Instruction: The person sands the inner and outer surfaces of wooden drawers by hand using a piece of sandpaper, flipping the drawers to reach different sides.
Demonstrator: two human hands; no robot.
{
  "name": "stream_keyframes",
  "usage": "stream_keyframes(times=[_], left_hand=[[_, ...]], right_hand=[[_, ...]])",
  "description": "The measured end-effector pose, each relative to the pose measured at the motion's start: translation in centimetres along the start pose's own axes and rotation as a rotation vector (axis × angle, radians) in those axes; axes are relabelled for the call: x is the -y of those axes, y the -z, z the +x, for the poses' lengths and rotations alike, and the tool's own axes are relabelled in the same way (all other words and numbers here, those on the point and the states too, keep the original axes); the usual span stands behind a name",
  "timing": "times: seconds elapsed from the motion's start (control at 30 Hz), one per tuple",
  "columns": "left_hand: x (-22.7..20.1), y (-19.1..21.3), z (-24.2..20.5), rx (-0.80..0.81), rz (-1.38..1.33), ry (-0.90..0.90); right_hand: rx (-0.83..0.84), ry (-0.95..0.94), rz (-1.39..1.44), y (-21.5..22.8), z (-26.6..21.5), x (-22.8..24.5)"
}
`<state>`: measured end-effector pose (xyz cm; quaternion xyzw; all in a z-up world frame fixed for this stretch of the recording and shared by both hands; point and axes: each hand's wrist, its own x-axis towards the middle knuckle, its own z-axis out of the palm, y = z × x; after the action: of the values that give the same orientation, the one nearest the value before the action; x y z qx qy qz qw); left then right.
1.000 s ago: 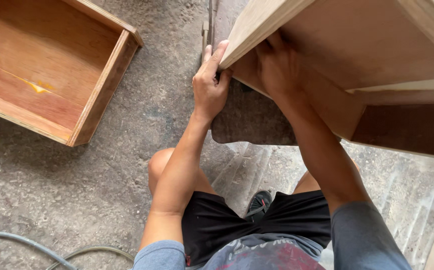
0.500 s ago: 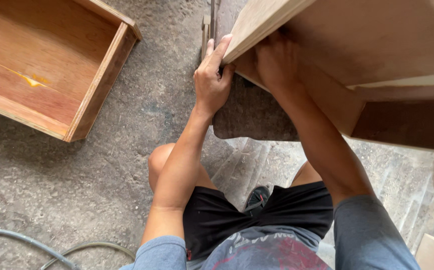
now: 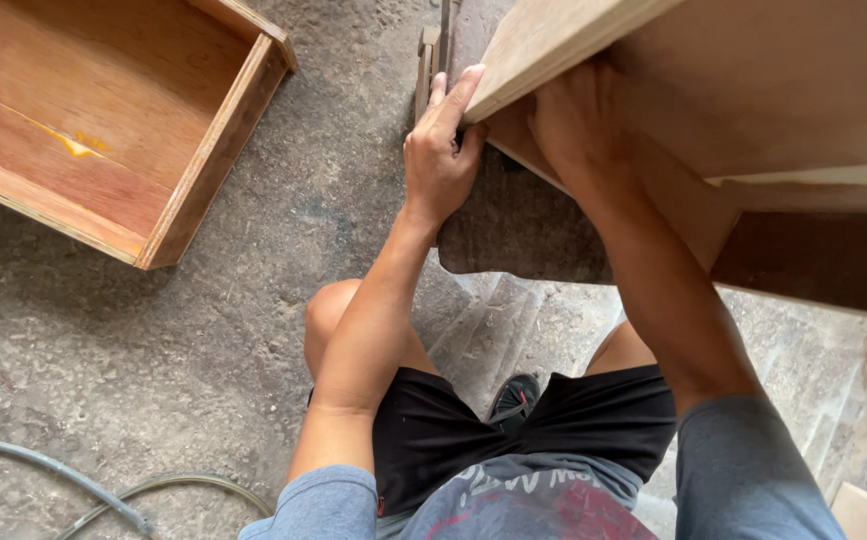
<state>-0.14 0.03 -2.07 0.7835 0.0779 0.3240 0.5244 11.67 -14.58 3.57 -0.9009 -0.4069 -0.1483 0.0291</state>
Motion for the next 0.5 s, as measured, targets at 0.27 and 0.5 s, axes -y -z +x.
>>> stream_keyframes(times=[0.27,0.5], left_hand=[[0.5,-0.2,-0.2,0.005,-0.031,0.01],[0.6,0.0,-0.1,-0.004,-0.02,-0.013]], right_hand=[[0.158,-0.062,-0.002,-1.9,-0.3,-0.4],[0.158,-0.166,0.093,-1.1,0.8,0.5]])
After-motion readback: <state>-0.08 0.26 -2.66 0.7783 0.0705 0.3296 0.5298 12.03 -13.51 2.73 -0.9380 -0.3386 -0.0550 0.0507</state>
